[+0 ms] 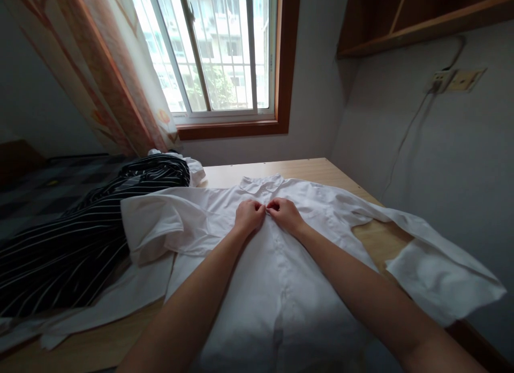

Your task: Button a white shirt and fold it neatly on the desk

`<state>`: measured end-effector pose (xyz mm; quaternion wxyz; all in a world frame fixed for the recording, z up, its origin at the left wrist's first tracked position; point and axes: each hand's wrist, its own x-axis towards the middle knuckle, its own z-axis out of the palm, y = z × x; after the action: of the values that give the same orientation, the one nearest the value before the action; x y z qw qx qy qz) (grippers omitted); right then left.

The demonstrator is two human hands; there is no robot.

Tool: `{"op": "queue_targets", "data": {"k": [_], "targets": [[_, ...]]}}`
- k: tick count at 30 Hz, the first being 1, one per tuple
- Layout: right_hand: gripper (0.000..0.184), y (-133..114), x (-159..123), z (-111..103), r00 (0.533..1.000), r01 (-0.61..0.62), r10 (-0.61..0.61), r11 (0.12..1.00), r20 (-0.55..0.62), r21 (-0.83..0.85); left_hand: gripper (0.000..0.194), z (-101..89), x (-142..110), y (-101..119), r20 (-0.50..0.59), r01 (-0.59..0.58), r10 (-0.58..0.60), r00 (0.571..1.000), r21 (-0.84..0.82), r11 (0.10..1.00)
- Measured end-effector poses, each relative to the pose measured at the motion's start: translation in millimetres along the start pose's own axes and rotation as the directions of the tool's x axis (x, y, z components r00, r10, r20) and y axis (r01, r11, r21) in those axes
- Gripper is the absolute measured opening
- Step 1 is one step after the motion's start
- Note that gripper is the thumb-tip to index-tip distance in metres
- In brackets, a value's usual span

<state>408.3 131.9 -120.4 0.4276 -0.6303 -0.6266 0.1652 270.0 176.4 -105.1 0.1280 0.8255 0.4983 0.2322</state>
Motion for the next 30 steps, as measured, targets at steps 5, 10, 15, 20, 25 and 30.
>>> {"op": "queue_targets", "data": {"k": [5, 10, 15, 20, 25, 30], "targets": [[0.009, -2, 0, -1, 1.000, 0.007, -0.007, 0.999, 0.012, -0.033, 0.026, 0.7, 2, -1, 0.001, 0.018, -0.018, 1.000, -0.004, 1.000], [0.005, 0, 2, -1, 0.999, 0.038, -0.036, 0.991, 0.019, -0.127, 0.030, 3.4, 3, -1, 0.015, 0.019, -0.021, 1.000, 0.099, 0.995], [0.006, 5, 5, -1, 0.995, 0.089, -0.079, 0.979, 0.057, -0.185, 0.031, 8.9, 4, -3, 0.006, 0.033, -0.034, 0.999, 0.161, 0.986], [0.006, 4, 4, 0, 0.990, 0.130, -0.113, 0.957, 0.079, -0.261, 0.031, 10.2, 7, -5, 0.025, 0.047, -0.051, 0.998, 0.135, 0.990], [0.006, 0, 0, 2, 0.991, 0.136, -0.122, 0.930, 0.063, -0.340, 0.030, 6.8, 9, -6, 0.044, 0.033, -0.038, 0.998, 0.092, 0.995], [0.006, 1, -1, 0, 0.990, 0.144, -0.134, 0.942, 0.051, -0.304, 0.030, 3.4, 8, -7, 0.063, -0.003, 0.004, 0.998, -0.013, 1.000]]}}
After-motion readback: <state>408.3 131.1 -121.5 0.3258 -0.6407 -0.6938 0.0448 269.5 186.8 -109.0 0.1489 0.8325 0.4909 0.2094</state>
